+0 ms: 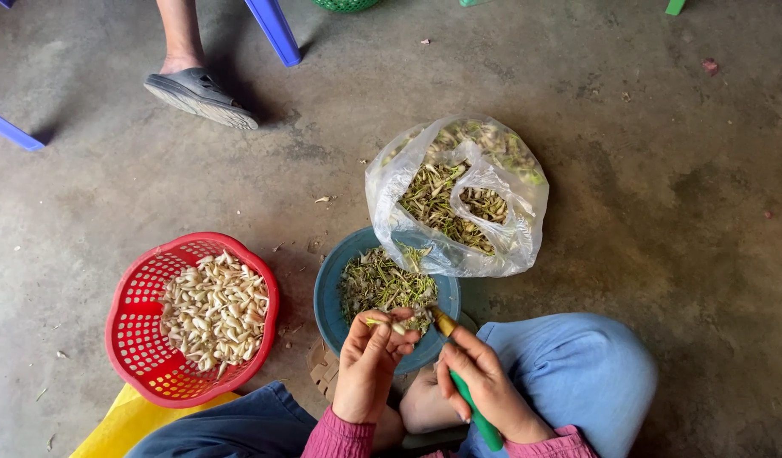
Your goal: Trimming and peeling small garlic bulbs using a hand knife
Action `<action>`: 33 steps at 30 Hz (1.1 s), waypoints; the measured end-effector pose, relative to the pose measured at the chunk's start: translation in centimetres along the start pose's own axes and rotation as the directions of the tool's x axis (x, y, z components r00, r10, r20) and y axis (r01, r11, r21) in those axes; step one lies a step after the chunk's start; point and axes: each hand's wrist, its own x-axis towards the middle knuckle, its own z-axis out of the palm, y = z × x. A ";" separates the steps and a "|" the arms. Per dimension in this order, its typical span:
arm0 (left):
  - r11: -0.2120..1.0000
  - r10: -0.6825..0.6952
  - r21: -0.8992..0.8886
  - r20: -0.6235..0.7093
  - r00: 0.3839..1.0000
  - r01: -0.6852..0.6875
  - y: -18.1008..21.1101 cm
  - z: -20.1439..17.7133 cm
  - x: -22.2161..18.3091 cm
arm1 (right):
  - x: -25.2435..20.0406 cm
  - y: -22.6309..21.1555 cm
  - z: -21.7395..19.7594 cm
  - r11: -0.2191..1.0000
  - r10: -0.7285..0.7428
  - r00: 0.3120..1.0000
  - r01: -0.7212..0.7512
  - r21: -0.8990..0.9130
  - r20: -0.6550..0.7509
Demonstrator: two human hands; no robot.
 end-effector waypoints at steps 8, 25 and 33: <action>0.623 0.206 0.781 -0.115 0.972 -0.039 0.5 0.0 0.2 | -0.4 -0.8 1.2 0.963 0.066 0.993 -0.038 -0.268 0.097; -0.649 0.491 0.674 0.015 0.871 0.354 7.5 -2.6 1.7 | -0.6 -2.1 0.6 0.990 0.136 0.990 -0.135 0.038 -0.034; -0.503 0.332 0.863 0.142 0.932 0.048 -11.3 -16.7 12.4 | -0.6 -1.4 0.1 0.988 0.081 0.997 -0.078 0.137 -0.019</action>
